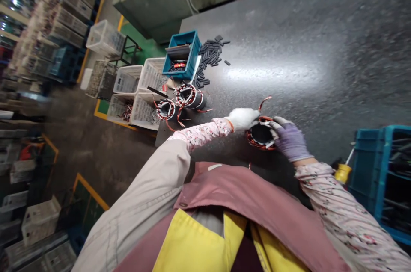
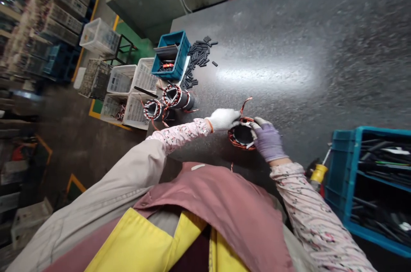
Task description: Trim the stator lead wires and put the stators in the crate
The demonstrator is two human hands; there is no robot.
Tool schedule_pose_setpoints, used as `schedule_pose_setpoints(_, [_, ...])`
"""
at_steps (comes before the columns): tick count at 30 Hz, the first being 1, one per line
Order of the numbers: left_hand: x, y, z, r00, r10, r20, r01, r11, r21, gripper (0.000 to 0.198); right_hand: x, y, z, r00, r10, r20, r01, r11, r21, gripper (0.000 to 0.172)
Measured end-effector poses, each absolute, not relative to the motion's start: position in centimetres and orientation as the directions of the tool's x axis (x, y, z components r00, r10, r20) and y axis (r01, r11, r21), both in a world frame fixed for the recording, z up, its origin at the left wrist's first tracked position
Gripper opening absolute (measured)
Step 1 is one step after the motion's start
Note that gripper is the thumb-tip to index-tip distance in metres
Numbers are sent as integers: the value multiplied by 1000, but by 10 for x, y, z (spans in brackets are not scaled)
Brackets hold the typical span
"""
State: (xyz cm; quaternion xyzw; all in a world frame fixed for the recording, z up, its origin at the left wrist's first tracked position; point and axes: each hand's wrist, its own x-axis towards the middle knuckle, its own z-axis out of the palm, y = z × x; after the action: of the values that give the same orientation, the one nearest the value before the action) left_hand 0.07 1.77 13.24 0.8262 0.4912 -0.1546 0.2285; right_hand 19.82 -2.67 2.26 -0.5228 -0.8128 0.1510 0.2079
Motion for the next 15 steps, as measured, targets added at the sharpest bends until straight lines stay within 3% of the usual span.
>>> schedule_pose_setpoints(3, [-8, 9, 138, 518, 715, -470, 852, -480, 209, 48, 195, -28, 25, -346, 922, 175, 792, 387, -472, 35])
schedule_pose_setpoints(9, [6, 2, 143, 471, 770, -430, 877, -460, 136, 67, 187, -30, 33, -323, 934, 149, 814, 355, -461, 35])
schedule_pose_setpoints(15, [50, 28, 140, 326, 649, -688, 926, -365, 95, 28, 181, -32, 35, -314, 936, 156, 838, 351, -417, 34])
